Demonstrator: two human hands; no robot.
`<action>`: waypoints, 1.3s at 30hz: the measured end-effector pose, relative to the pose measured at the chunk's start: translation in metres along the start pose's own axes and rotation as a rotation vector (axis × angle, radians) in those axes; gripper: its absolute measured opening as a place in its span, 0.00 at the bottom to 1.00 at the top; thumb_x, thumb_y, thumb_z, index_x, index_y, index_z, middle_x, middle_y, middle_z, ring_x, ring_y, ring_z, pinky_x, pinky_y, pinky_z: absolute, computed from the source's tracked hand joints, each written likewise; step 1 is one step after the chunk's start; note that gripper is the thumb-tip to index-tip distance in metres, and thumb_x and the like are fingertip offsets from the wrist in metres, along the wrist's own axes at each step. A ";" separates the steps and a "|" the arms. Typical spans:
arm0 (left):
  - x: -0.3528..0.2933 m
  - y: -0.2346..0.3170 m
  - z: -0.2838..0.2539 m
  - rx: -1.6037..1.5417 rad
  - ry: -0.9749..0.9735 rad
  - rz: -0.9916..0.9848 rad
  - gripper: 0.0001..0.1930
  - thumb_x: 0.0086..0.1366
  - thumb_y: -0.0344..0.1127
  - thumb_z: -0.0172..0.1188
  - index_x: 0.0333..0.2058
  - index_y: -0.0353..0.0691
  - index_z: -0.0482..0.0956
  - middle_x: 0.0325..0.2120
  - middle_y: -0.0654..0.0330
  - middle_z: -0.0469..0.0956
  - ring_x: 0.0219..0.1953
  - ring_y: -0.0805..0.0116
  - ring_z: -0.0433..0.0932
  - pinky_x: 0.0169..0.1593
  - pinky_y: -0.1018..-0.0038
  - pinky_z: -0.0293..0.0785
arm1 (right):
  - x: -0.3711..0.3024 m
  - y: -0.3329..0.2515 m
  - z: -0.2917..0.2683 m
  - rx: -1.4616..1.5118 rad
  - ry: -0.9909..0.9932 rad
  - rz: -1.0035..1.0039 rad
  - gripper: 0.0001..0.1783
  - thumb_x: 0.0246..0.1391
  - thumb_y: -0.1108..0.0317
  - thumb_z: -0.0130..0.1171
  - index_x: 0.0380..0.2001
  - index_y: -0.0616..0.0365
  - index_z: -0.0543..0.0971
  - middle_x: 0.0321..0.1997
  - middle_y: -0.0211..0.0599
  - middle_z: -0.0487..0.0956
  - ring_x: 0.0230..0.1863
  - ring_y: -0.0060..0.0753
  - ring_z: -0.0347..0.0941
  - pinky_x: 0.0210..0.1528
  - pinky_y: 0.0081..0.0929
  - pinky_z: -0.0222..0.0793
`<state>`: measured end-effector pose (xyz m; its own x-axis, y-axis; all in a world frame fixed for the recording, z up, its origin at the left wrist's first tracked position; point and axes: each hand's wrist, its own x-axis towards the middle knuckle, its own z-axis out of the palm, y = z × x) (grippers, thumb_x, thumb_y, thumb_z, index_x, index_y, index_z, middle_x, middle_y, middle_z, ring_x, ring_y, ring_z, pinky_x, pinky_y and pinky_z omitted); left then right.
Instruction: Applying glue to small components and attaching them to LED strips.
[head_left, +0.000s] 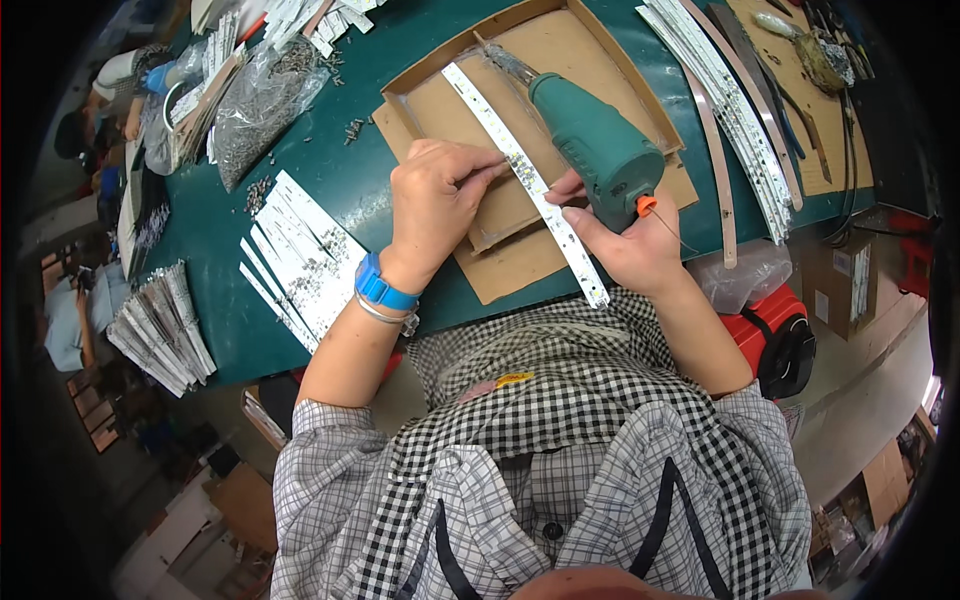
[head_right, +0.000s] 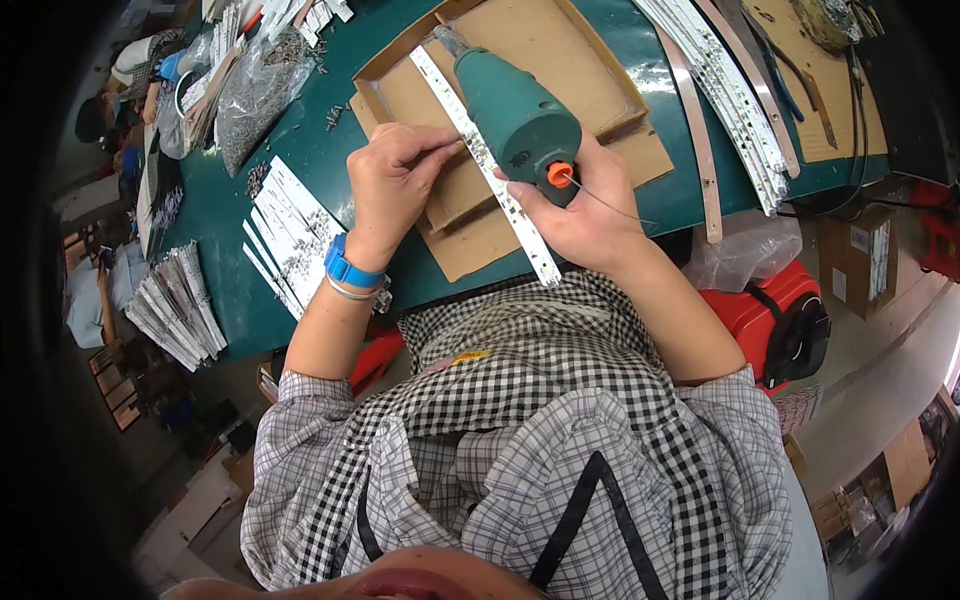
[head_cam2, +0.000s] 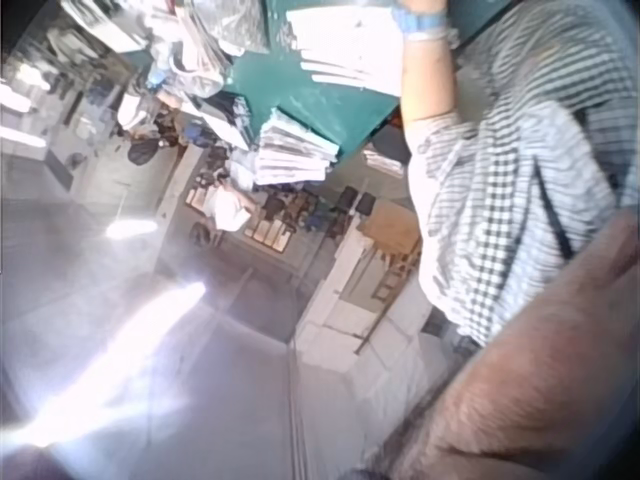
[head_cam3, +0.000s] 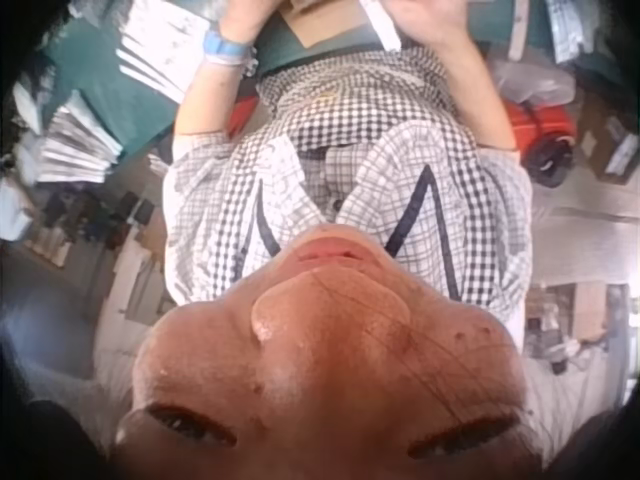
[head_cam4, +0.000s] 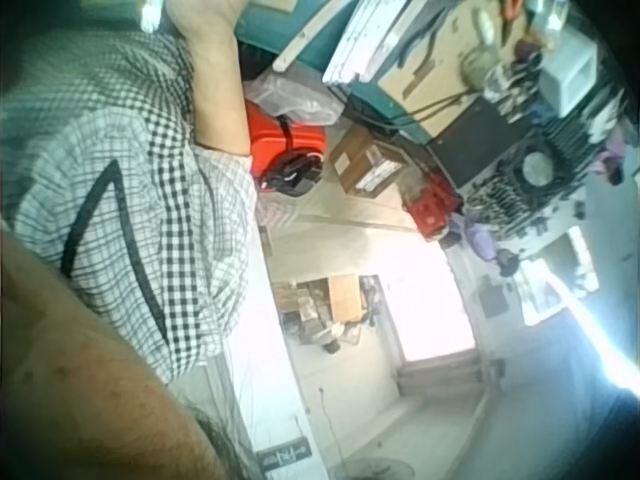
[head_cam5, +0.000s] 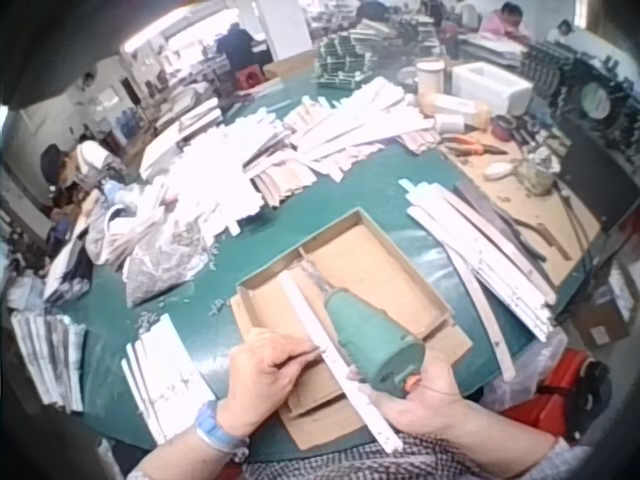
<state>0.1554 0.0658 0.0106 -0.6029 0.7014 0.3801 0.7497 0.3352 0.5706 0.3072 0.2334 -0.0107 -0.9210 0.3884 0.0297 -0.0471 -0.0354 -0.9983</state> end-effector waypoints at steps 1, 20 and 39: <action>0.000 0.000 0.001 0.003 0.008 0.011 0.07 0.51 0.24 0.71 0.31 0.40 0.88 0.25 0.59 0.84 0.28 0.65 0.81 0.38 0.73 0.74 | 0.000 0.000 0.000 0.002 -0.002 -0.002 0.18 0.50 0.77 0.69 0.45 0.63 0.76 0.41 0.39 0.84 0.44 0.28 0.80 0.49 0.27 0.75; -0.002 -0.003 0.004 -0.030 0.014 0.022 0.08 0.50 0.22 0.70 0.30 0.40 0.87 0.26 0.60 0.85 0.28 0.66 0.81 0.41 0.73 0.73 | 0.002 0.001 -0.001 -0.090 -0.021 0.022 0.29 0.44 0.75 0.71 0.52 0.61 0.74 0.40 0.38 0.83 0.40 0.31 0.81 0.46 0.26 0.76; -0.001 -0.007 0.006 -0.010 0.033 0.117 0.08 0.47 0.23 0.71 0.28 0.42 0.86 0.24 0.61 0.83 0.29 0.64 0.81 0.41 0.70 0.73 | 0.005 0.005 -0.002 -0.126 -0.009 -0.051 0.29 0.42 0.74 0.72 0.50 0.61 0.74 0.34 0.36 0.83 0.33 0.31 0.82 0.39 0.27 0.77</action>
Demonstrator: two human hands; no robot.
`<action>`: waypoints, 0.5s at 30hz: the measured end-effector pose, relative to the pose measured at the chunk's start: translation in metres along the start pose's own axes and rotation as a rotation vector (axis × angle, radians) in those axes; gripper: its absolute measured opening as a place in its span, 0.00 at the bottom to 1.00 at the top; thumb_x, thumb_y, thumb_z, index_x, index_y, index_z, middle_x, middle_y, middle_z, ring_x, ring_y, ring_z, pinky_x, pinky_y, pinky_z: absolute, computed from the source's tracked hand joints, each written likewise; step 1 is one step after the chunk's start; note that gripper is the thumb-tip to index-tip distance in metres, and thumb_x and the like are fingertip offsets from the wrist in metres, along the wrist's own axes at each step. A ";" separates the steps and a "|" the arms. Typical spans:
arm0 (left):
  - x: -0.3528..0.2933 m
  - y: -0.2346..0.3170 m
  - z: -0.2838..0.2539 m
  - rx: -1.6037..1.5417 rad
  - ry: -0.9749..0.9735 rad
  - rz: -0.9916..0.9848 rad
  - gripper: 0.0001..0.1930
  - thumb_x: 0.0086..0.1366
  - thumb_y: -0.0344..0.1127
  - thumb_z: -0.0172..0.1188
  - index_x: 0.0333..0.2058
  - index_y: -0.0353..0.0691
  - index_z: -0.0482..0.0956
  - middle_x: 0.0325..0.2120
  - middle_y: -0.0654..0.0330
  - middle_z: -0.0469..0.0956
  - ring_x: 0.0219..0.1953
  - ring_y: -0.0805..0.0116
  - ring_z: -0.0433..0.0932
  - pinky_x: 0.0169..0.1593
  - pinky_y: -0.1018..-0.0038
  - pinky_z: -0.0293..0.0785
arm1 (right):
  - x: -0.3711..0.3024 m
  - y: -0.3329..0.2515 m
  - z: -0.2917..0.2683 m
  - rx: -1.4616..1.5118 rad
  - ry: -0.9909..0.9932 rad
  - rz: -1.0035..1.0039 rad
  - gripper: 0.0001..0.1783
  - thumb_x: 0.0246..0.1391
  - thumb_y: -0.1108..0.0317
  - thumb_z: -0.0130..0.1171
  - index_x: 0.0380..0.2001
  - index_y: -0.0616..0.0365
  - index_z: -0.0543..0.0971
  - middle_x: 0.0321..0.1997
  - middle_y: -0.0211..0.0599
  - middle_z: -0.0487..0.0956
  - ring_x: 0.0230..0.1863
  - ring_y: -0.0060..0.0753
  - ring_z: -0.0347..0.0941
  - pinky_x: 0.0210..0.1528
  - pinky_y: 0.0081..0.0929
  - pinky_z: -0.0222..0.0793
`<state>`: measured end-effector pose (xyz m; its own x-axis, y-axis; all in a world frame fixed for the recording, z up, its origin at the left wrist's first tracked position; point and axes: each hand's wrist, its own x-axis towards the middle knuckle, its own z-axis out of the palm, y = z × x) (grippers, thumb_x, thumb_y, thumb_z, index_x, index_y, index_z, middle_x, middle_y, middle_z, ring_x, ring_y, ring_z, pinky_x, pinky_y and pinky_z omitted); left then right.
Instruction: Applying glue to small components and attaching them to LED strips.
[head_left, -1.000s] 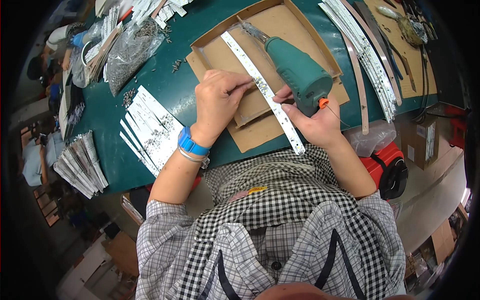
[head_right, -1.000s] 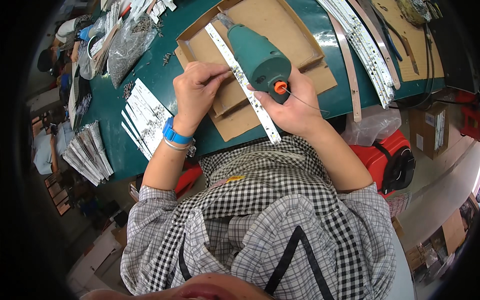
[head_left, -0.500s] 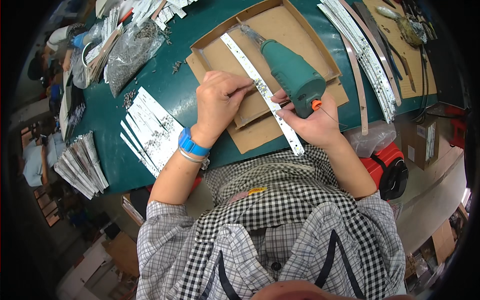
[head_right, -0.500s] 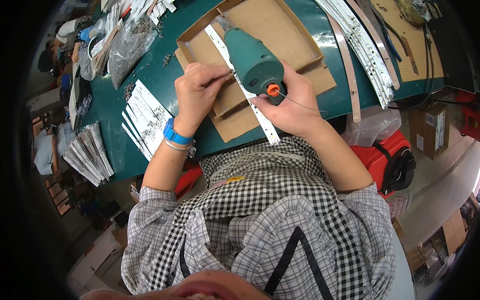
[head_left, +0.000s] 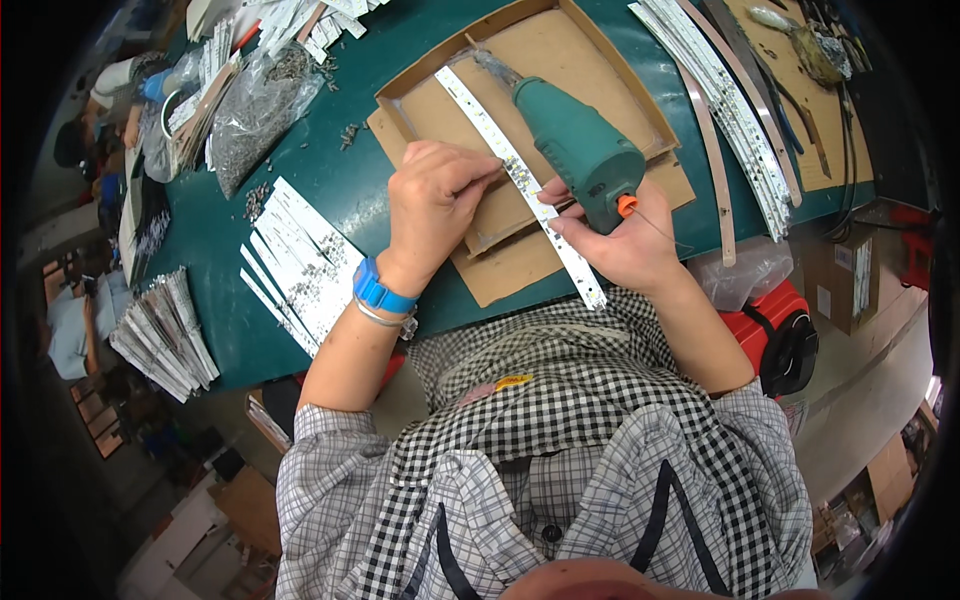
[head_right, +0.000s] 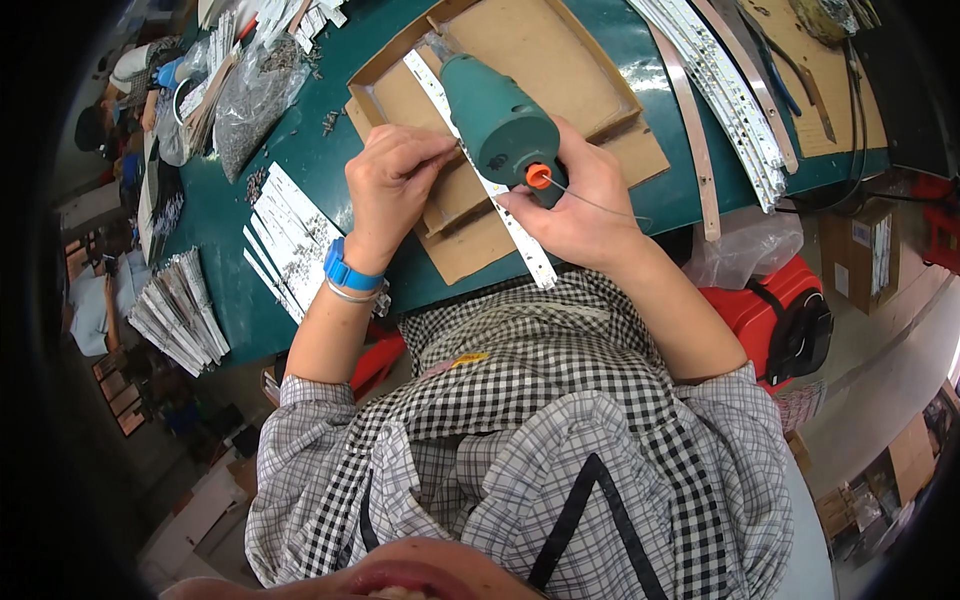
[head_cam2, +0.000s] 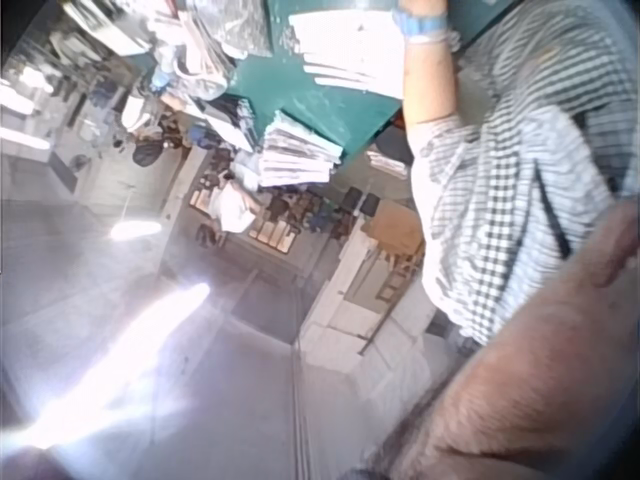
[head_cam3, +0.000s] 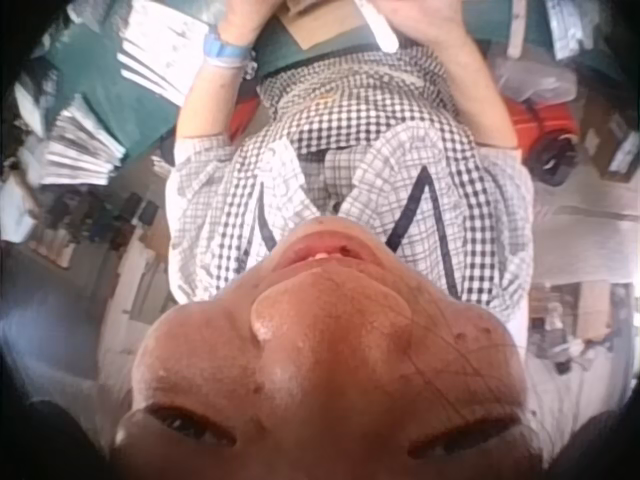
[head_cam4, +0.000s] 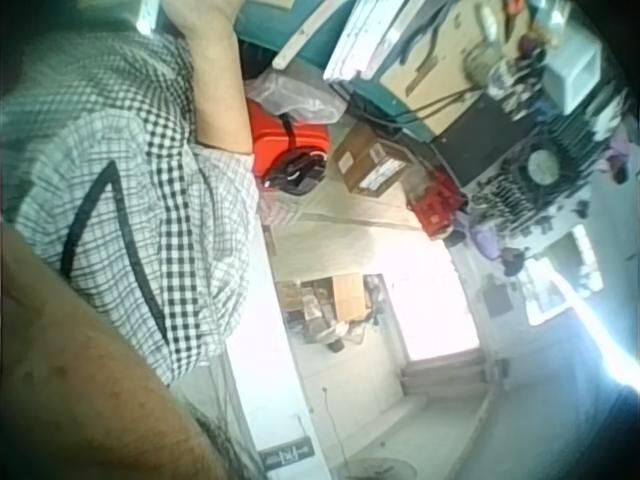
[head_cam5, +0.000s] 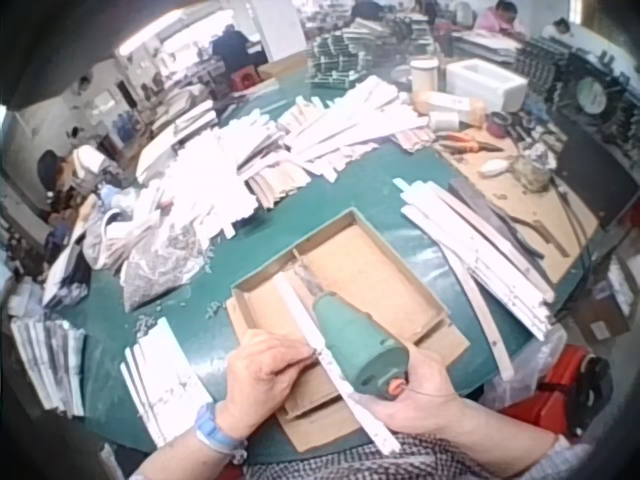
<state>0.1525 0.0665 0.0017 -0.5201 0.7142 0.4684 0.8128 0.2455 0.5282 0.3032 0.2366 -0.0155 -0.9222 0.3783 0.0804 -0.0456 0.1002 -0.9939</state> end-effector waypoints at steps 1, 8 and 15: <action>0.001 0.001 -0.001 0.011 -0.005 0.014 0.08 0.47 0.23 0.71 0.28 0.42 0.85 0.25 0.62 0.83 0.29 0.64 0.81 0.41 0.70 0.73 | 0.000 -0.001 0.000 0.002 -0.002 0.013 0.29 0.42 0.74 0.72 0.50 0.60 0.74 0.34 0.36 0.83 0.33 0.31 0.82 0.40 0.27 0.77; 0.000 0.001 -0.002 0.023 -0.014 0.041 0.09 0.47 0.24 0.71 0.29 0.42 0.85 0.26 0.63 0.83 0.30 0.64 0.80 0.41 0.69 0.73 | -0.002 -0.001 0.000 -0.007 -0.013 0.057 0.30 0.42 0.73 0.72 0.51 0.60 0.74 0.36 0.38 0.83 0.37 0.35 0.82 0.42 0.29 0.77; 0.001 0.002 -0.004 0.021 -0.038 0.039 0.11 0.47 0.21 0.70 0.32 0.39 0.86 0.28 0.59 0.84 0.30 0.63 0.82 0.41 0.71 0.74 | -0.001 -0.003 -0.001 0.007 -0.017 0.065 0.31 0.42 0.72 0.73 0.52 0.59 0.74 0.39 0.41 0.83 0.41 0.41 0.82 0.45 0.31 0.77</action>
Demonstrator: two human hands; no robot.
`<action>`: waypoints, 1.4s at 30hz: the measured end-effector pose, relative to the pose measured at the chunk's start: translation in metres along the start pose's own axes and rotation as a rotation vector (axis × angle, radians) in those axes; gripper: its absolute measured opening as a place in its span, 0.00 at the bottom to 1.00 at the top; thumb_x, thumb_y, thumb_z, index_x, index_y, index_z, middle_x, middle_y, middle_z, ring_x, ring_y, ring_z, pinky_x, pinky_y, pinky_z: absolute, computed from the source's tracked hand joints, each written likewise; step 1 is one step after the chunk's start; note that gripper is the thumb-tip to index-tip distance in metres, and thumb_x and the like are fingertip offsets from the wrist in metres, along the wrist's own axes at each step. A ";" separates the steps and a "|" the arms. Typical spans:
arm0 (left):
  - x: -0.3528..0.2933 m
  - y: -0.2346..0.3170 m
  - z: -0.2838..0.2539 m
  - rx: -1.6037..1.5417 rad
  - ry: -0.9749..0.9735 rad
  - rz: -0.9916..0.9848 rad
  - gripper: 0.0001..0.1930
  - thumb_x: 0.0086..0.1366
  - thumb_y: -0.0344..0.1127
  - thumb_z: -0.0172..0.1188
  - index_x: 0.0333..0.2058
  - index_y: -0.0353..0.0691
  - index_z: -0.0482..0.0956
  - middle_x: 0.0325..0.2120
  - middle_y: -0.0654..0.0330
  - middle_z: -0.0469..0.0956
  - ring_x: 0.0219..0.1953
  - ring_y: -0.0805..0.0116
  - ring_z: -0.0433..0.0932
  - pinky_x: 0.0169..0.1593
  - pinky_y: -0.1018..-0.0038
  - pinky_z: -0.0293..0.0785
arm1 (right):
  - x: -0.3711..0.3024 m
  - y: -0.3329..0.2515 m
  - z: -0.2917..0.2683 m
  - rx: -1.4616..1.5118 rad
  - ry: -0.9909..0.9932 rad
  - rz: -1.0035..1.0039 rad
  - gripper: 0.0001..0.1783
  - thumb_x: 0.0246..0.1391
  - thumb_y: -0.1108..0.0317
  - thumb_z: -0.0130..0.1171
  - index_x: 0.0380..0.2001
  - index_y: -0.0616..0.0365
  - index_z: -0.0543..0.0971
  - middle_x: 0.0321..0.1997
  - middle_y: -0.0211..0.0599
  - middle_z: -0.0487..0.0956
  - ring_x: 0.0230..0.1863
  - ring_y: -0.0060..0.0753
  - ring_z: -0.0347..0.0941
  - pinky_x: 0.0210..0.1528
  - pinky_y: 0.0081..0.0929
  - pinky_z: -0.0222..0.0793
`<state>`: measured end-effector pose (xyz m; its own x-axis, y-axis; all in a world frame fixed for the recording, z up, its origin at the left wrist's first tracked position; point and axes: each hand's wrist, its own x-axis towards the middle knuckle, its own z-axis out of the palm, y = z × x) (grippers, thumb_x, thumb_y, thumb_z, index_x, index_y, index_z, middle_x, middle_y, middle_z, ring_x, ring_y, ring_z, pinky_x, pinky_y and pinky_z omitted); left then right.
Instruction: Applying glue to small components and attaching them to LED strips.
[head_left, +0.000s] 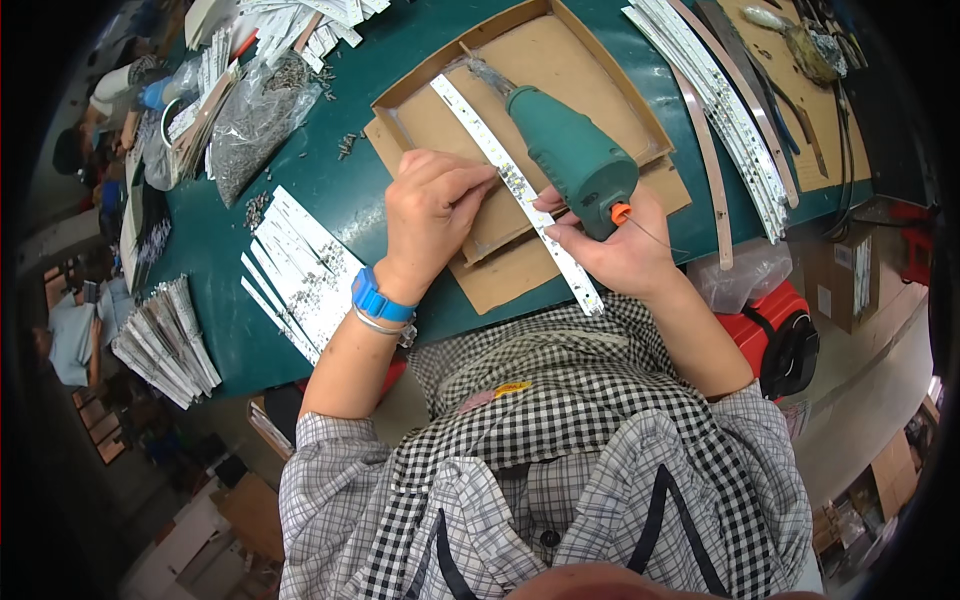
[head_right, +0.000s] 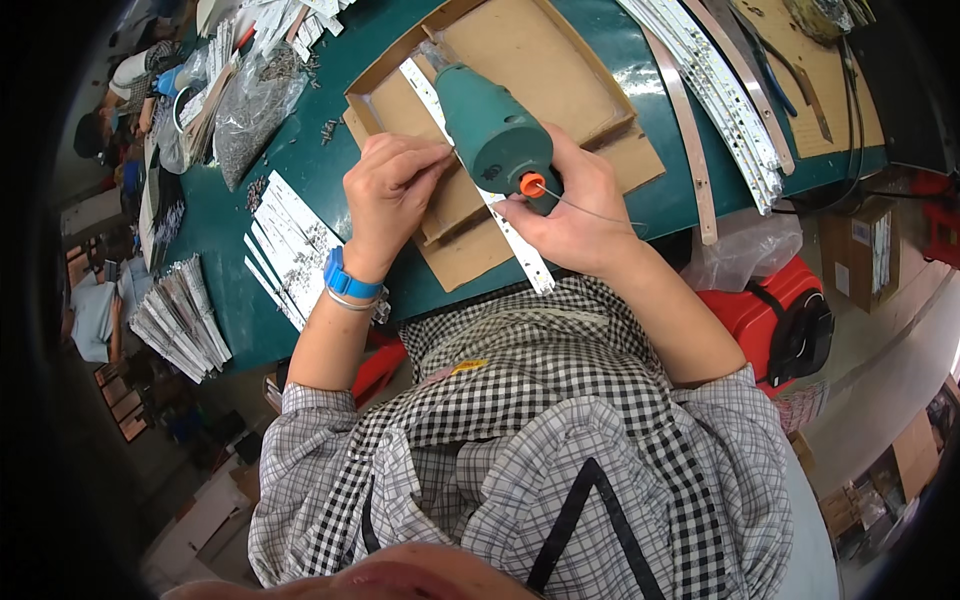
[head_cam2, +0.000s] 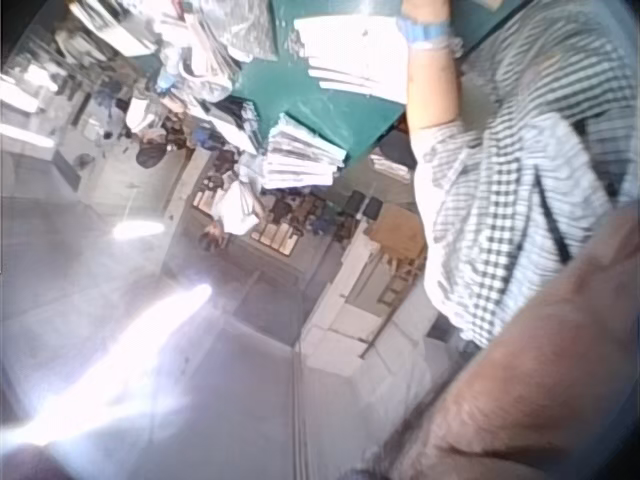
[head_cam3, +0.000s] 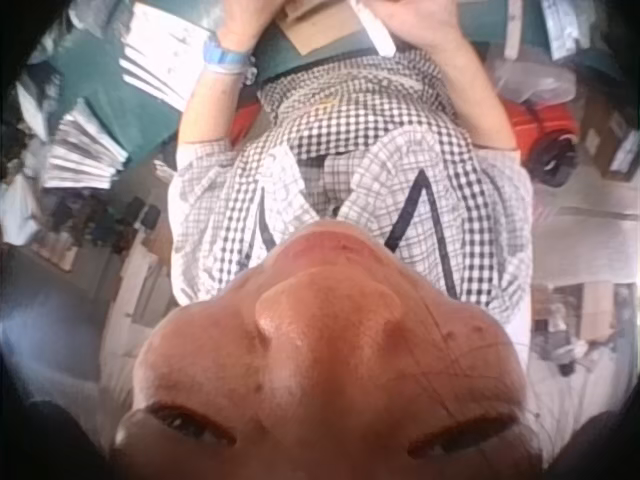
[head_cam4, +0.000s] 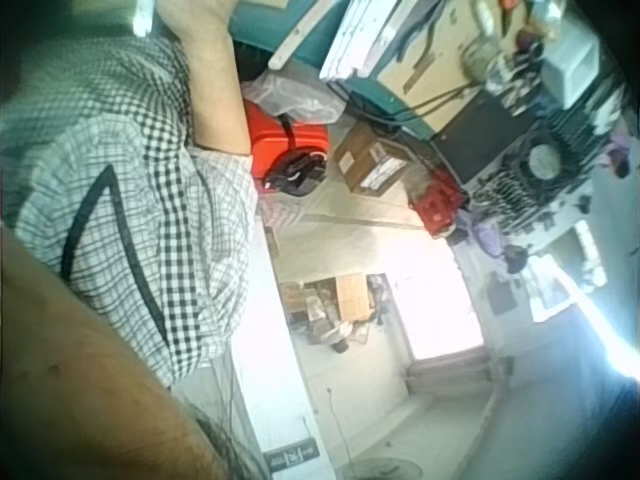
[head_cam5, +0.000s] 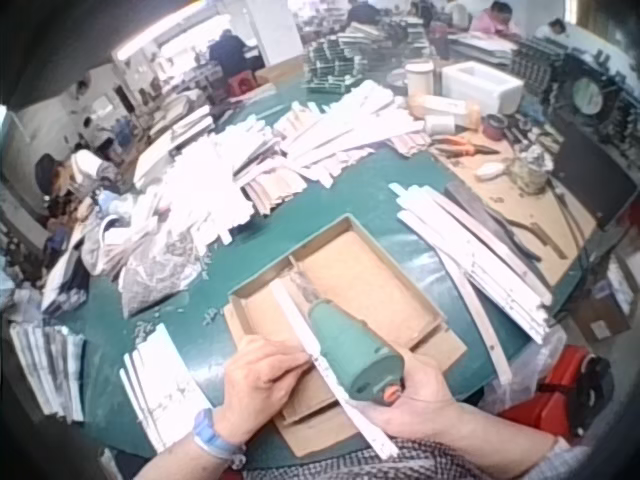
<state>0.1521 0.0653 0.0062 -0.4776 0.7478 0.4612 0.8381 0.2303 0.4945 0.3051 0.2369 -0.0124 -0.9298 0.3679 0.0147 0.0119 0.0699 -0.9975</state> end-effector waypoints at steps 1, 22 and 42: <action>0.000 0.000 0.000 -0.005 0.002 -0.002 0.11 0.47 0.21 0.70 0.32 0.39 0.86 0.28 0.59 0.84 0.30 0.63 0.82 0.41 0.71 0.74 | 0.000 -0.001 0.000 0.000 0.000 -0.002 0.30 0.42 0.72 0.72 0.52 0.59 0.74 0.40 0.41 0.83 0.41 0.41 0.82 0.46 0.32 0.76; 0.004 0.002 0.002 -0.070 -0.029 -0.165 0.09 0.48 0.21 0.68 0.29 0.41 0.86 0.26 0.60 0.84 0.30 0.63 0.82 0.41 0.71 0.74 | 0.002 -0.001 0.001 0.004 0.010 -0.052 0.25 0.43 0.75 0.69 0.47 0.59 0.76 0.33 0.35 0.82 0.32 0.30 0.81 0.39 0.28 0.76; 0.002 0.000 0.004 -0.015 -0.038 -0.086 0.10 0.49 0.21 0.69 0.31 0.41 0.87 0.26 0.60 0.84 0.28 0.65 0.80 0.38 0.73 0.73 | 0.001 0.004 0.002 0.046 0.009 -0.031 0.22 0.45 0.76 0.69 0.46 0.60 0.76 0.35 0.33 0.83 0.33 0.26 0.80 0.40 0.24 0.76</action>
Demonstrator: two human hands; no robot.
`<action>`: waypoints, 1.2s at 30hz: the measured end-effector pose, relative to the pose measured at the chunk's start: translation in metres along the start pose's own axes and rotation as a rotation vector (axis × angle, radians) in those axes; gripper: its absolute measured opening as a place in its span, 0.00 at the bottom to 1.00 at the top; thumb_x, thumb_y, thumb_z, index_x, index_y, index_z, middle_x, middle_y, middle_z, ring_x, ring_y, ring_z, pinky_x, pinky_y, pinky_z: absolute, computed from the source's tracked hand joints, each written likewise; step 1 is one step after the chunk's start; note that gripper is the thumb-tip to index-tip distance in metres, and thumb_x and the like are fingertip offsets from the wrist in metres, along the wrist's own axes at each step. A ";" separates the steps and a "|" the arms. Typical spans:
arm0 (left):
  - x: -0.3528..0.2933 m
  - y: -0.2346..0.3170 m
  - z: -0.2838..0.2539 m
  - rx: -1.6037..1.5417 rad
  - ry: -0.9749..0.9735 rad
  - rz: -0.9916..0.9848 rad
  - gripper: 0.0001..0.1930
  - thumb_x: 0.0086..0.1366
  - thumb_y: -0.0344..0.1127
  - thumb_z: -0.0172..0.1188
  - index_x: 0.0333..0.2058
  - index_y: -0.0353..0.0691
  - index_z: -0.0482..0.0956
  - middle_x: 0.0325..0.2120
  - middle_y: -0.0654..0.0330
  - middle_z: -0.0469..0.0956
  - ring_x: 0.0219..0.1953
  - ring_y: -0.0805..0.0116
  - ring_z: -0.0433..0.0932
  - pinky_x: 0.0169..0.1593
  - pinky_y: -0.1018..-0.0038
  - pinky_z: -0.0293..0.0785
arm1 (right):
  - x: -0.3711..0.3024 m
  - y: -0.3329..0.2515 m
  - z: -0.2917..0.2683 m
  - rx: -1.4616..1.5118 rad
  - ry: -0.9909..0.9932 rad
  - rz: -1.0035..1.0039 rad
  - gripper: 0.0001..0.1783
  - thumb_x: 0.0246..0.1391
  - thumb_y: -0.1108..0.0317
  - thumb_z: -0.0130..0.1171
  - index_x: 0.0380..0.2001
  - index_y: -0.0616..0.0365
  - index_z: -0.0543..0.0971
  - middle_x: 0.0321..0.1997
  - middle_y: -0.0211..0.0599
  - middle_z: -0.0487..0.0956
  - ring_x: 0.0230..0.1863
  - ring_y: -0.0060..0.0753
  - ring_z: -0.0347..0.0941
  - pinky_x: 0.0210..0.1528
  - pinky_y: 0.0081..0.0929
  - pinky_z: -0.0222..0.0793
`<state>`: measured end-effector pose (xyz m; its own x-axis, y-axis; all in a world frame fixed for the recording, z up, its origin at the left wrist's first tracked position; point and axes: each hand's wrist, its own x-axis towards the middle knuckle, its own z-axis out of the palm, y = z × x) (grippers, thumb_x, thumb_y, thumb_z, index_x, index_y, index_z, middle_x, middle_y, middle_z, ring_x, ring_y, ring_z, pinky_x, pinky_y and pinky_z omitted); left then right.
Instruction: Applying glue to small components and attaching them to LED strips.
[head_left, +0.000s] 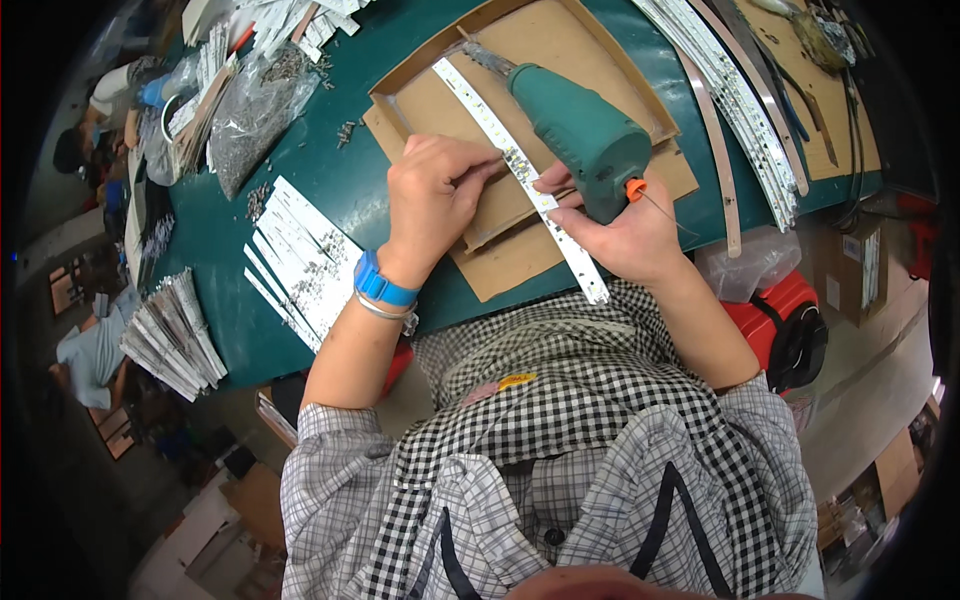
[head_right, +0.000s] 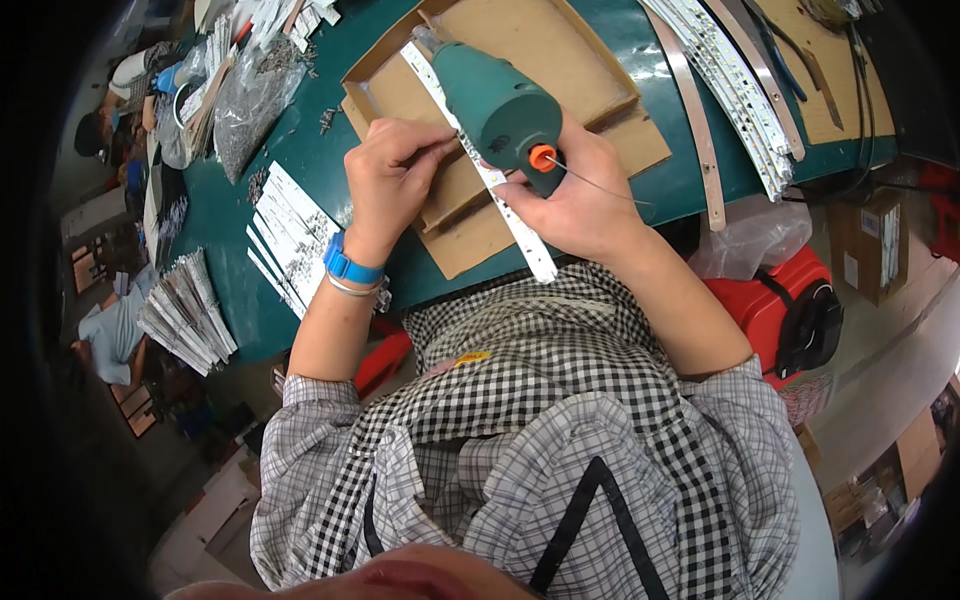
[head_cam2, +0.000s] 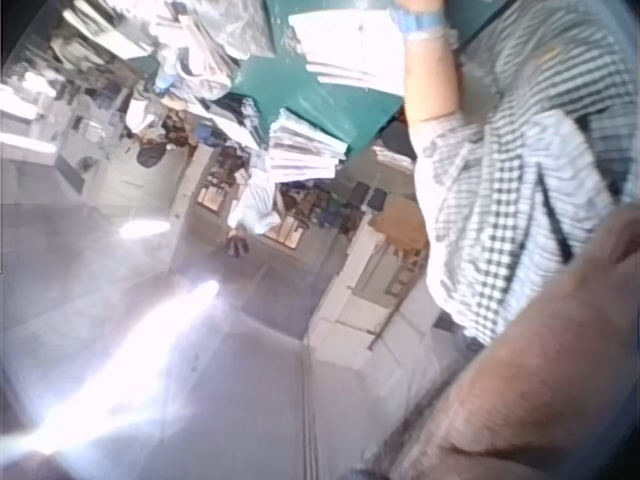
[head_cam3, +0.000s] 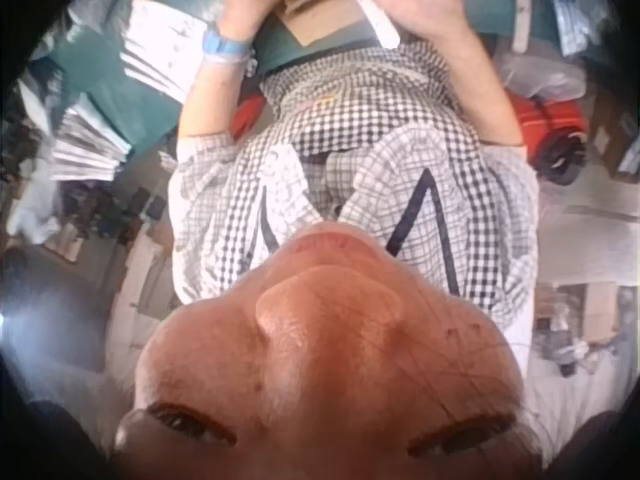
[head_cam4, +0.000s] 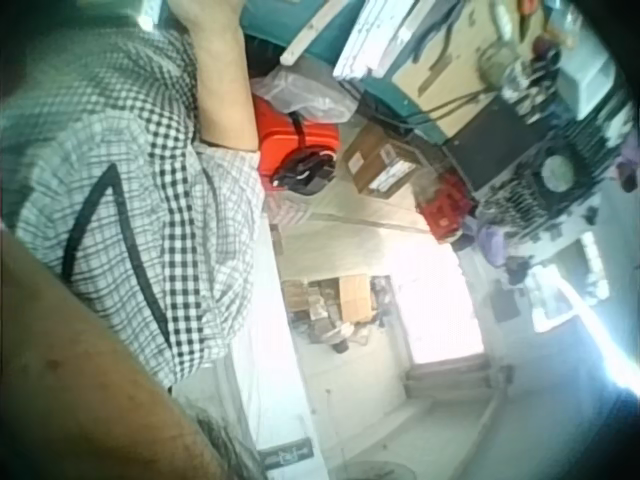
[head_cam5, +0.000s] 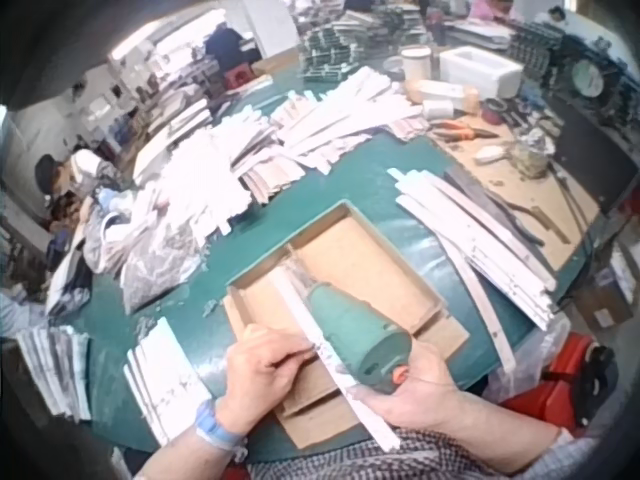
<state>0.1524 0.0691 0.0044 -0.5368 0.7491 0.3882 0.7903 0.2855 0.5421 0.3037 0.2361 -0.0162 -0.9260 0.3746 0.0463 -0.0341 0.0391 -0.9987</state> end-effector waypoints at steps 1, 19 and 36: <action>-0.001 0.002 0.000 -0.014 0.018 -0.042 0.09 0.49 0.22 0.70 0.31 0.41 0.87 0.25 0.60 0.84 0.27 0.65 0.79 0.37 0.73 0.73 | 0.000 -0.004 0.000 0.070 -0.011 0.031 0.22 0.46 0.77 0.69 0.46 0.60 0.76 0.36 0.33 0.83 0.34 0.25 0.80 0.40 0.23 0.76; -0.008 -0.010 0.003 -0.065 0.101 0.020 0.08 0.49 0.23 0.71 0.30 0.40 0.86 0.26 0.61 0.84 0.28 0.66 0.80 0.38 0.73 0.75 | -0.051 -0.066 -0.055 0.147 0.002 0.275 0.24 0.48 0.81 0.68 0.50 0.67 0.73 0.33 0.34 0.78 0.25 0.20 0.74 0.24 0.18 0.72; -0.009 -0.009 0.003 -0.023 0.092 -0.004 0.09 0.49 0.22 0.70 0.30 0.40 0.86 0.26 0.60 0.84 0.29 0.64 0.80 0.36 0.72 0.76 | -0.048 -0.066 -0.059 0.126 -0.031 0.341 0.23 0.50 0.79 0.68 0.49 0.68 0.73 0.32 0.36 0.77 0.24 0.21 0.73 0.23 0.18 0.72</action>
<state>0.1512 0.0615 -0.0056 -0.5655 0.6895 0.4526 0.7819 0.2737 0.5601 0.3730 0.2703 0.0487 -0.9032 0.3180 -0.2884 0.2342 -0.1983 -0.9518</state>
